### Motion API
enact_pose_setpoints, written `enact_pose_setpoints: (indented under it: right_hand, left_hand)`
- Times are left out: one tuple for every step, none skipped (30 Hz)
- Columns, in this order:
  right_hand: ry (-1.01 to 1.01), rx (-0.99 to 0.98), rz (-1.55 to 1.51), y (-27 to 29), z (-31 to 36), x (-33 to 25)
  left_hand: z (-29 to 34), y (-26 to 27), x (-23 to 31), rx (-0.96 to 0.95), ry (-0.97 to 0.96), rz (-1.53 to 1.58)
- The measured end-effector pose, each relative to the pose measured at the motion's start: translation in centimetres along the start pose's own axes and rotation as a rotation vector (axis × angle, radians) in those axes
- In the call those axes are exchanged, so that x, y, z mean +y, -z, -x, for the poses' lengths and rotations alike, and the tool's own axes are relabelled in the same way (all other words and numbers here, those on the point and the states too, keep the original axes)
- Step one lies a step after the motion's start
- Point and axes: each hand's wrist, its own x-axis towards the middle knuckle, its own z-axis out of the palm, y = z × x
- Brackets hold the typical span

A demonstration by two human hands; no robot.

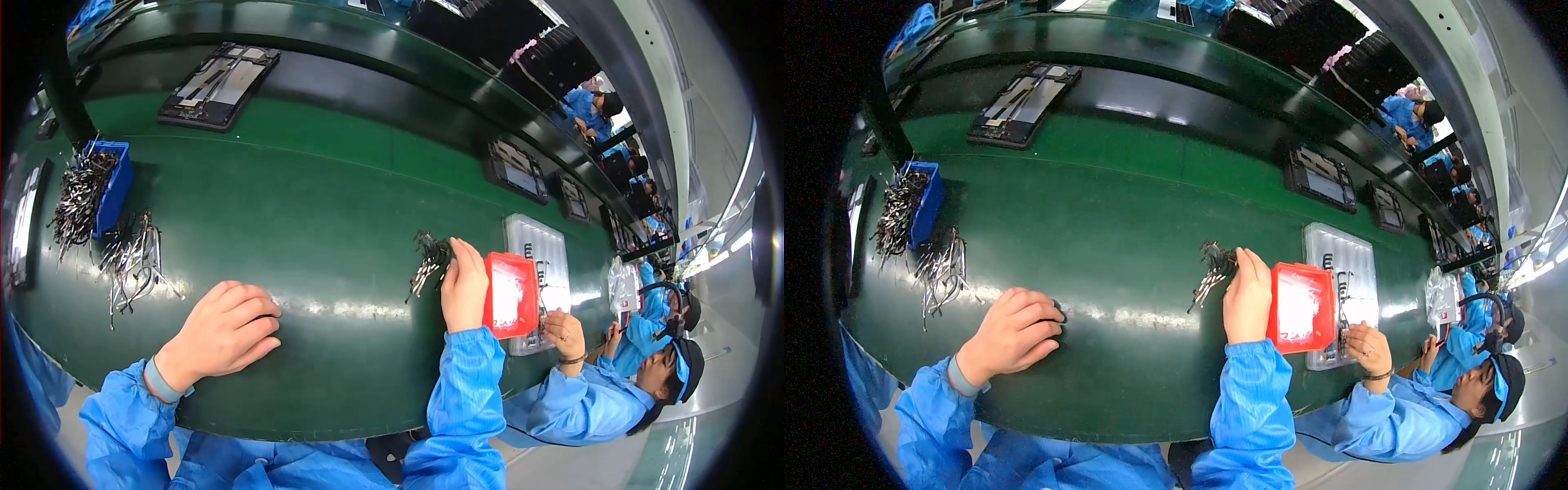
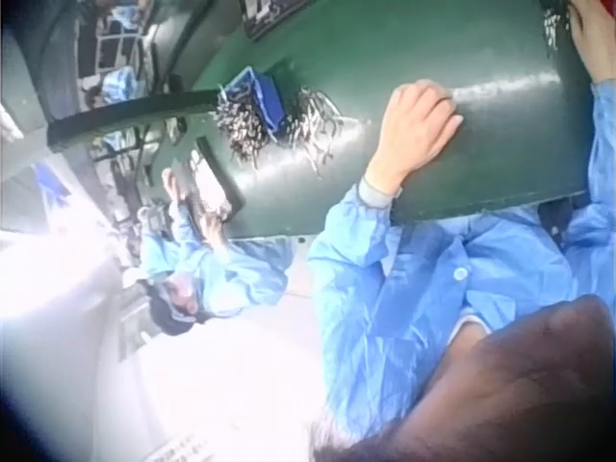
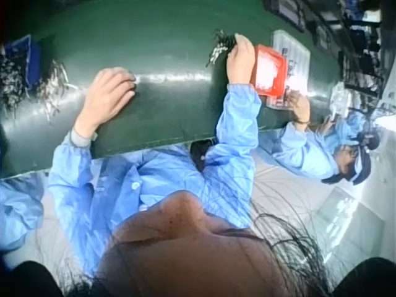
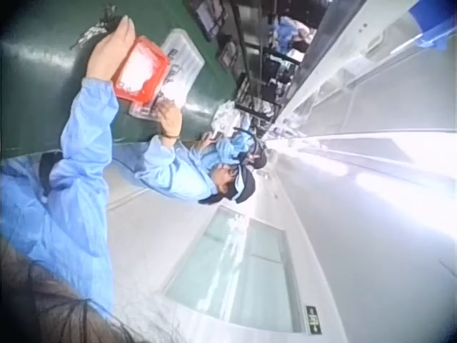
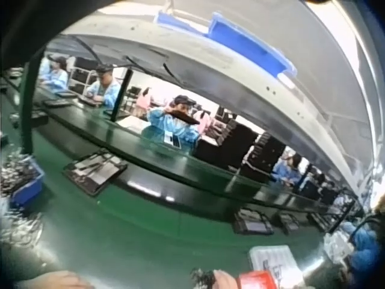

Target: The person installs flexible ribbon cables into tablet housings by hand, pressing each cable into place, and pushes the assembled tablet devices along the conveyor line.

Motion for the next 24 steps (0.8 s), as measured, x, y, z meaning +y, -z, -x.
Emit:
enact_pose_setpoints:
  right_hand:
    - [0.024,-0.025,0.025,-0.4,-0.2,0.2]
    - [0.017,-0.026,0.029,-0.4,-0.2,0.4]
    - [-0.007,-0.081,0.007,-0.3,-0.3,0.6]
    - [-0.027,-0.135,-0.017,-0.3,-0.3,0.6]
    - [-0.027,-0.105,-0.041,-0.3,-0.5,0.5]
    - [-0.020,-0.104,-0.043,-0.2,-0.5,0.5]
    - [-0.022,-0.108,-0.063,-0.3,-0.6,0.4]
    - [-0.025,-0.111,-0.075,-0.3,-0.5,0.4]
    - [-0.028,-0.078,-0.079,-0.2,-0.3,0.7]
    - [-0.016,-0.073,-0.082,-0.2,-0.2,0.5]
    - [-0.063,-0.101,-0.103,0.0,-0.2,0.4]
    - [-0.115,-0.130,-0.127,-0.1,-0.1,0.4]
    - [-0.136,-0.133,-0.164,-0.2,0.0,0.2]
    - [-0.135,-0.129,-0.163,-0.3,-0.1,0.0]
    - [-0.099,-0.075,-0.175,-0.3,-0.2,-0.2]
    - [-0.071,-0.022,-0.182,0.0,-0.1,-0.1]
    - [-0.036,0.004,-0.188,0.2,-0.3,0.1]
    - [-0.043,0.006,-0.185,0.4,-0.4,0.3]
    - [-0.103,-0.013,-0.215,0.7,-0.6,0.0]
    - [-0.163,-0.032,-0.246,0.9,-0.7,-0.4]
    - [-0.170,-0.034,-0.248,1.2,-0.8,-0.9]
    - [-0.213,-0.032,-0.276,1.5,-0.9,-1.3]
    - [-0.256,-0.029,-0.305,1.7,-1.1,-1.6]
    - [-0.258,-0.030,-0.305,2.0,-1.1,-1.7]
  left_hand:
    - [0.0,0.0,-0.1,-0.003,-0.009,-0.001]
    - [-0.2,-0.1,-0.1,-0.007,-0.013,0.004]
    - [-0.4,-0.2,-0.1,-0.007,-0.002,0.029]
    - [-0.7,-0.2,-0.1,-0.005,0.012,0.051]
    - [-1.3,-0.5,0.2,-0.001,0.016,0.046]
    - [-2.5,-1.4,0.3,-0.004,-0.017,0.074]
    - [-3.7,-2.1,0.7,-0.007,-0.043,0.091]
    - [-5.2,-3.1,1.3,-0.006,-0.052,0.116]
    - [-6.9,-4.6,1.8,-0.002,-0.071,0.151]
    - [-8.3,-6.2,2.1,0.000,-0.111,0.137]
    - [-9.5,-7.9,2.2,0.002,-0.156,0.126]
    - [-10.3,-9.2,2.3,0.006,-0.156,0.121]
    - [-10.8,-10.4,2.6,0.013,-0.081,0.083]
    - [-11.2,-11.3,2.9,0.018,-0.009,0.046]
    - [-11.2,-12.1,3.2,-0.051,0.043,0.023]
    - [-11.4,-12.5,3.9,-0.054,0.036,0.026]
    - [-11.4,-12.8,4.5,-0.029,0.036,0.009]
    - [-11.6,-13.1,4.9,-0.005,0.036,-0.007]
    - [-11.6,-13.2,5.1,-0.023,0.028,-0.009]
    - [-11.7,-13.3,5.2,-0.031,0.028,-0.008]
    - [-11.8,-13.4,5.3,-0.033,0.026,-0.012]
    - [-12.0,-13.5,5.3,-0.031,0.024,-0.017]
    - [-12.1,-13.6,5.4,-0.033,0.024,-0.017]
    - [-12.2,-13.8,5.5,-0.044,0.041,-0.024]
